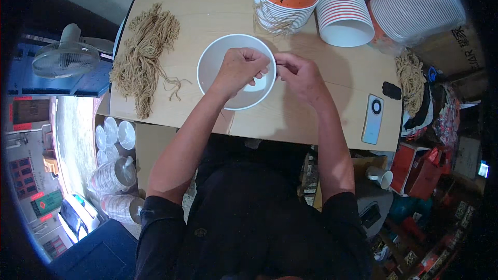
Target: Threading string handles through pre-cut holes in paper buckets.
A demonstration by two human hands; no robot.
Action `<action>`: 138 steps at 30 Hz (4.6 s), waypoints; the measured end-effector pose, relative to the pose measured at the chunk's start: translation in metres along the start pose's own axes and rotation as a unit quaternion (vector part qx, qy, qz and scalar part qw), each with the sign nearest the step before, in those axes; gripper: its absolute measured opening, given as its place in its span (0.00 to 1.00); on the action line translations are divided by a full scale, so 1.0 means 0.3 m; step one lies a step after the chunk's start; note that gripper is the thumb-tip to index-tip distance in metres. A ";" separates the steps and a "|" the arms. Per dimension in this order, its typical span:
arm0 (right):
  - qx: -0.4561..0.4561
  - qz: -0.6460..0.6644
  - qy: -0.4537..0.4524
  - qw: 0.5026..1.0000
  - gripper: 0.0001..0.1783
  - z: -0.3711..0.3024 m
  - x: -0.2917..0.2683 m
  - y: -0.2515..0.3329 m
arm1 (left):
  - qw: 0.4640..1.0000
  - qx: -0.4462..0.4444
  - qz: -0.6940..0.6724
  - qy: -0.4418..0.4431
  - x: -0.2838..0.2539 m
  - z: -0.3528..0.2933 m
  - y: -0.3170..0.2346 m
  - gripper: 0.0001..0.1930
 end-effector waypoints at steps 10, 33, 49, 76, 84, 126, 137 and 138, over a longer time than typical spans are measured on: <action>-0.004 -0.113 -0.095 0.989 0.09 -0.019 -0.004 0.043 | 1.000 0.007 0.004 0.027 -0.001 -0.016 -0.007 0.11; -0.027 0.028 -0.127 0.991 0.13 -0.045 0.032 -0.018 | 1.000 -0.003 0.018 0.023 0.016 -0.025 -0.024 0.09; -0.037 0.030 -0.158 0.986 0.13 -0.058 0.048 0.008 | 1.000 0.007 0.006 0.020 0.000 -0.024 -0.015 0.11; 0.053 0.115 -0.296 0.947 0.07 -0.093 -0.159 0.075 | 0.983 -0.025 0.131 0.125 -0.007 -0.107 -0.127 0.11; 0.073 0.076 -0.249 0.963 0.06 -0.071 -0.149 0.155 | 0.987 -0.053 0.042 0.146 0.007 -0.101 -0.125 0.10; 0.016 -0.054 -0.277 0.959 0.07 -0.185 -0.209 0.165 | 0.965 0.004 0.215 0.148 0.126 0.078 0.066 0.23; 0.040 -0.049 -0.277 0.959 0.07 -0.206 -0.224 0.168 | 0.935 -0.162 0.155 0.274 0.191 -0.022 0.034 0.28; 0.041 -0.048 -0.277 0.959 0.07 -0.207 -0.224 0.172 | 0.937 -0.163 0.135 0.276 0.194 -0.023 0.032 0.27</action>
Point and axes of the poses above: each hand's wrist, its own z-axis towards the middle knuckle, its own x-axis out of the palm, y = z × x, the point moved 5 cm from there along z, towards the middle knuckle, and after that the axes turned 12 degrees about -z, right-handed, at the moved point
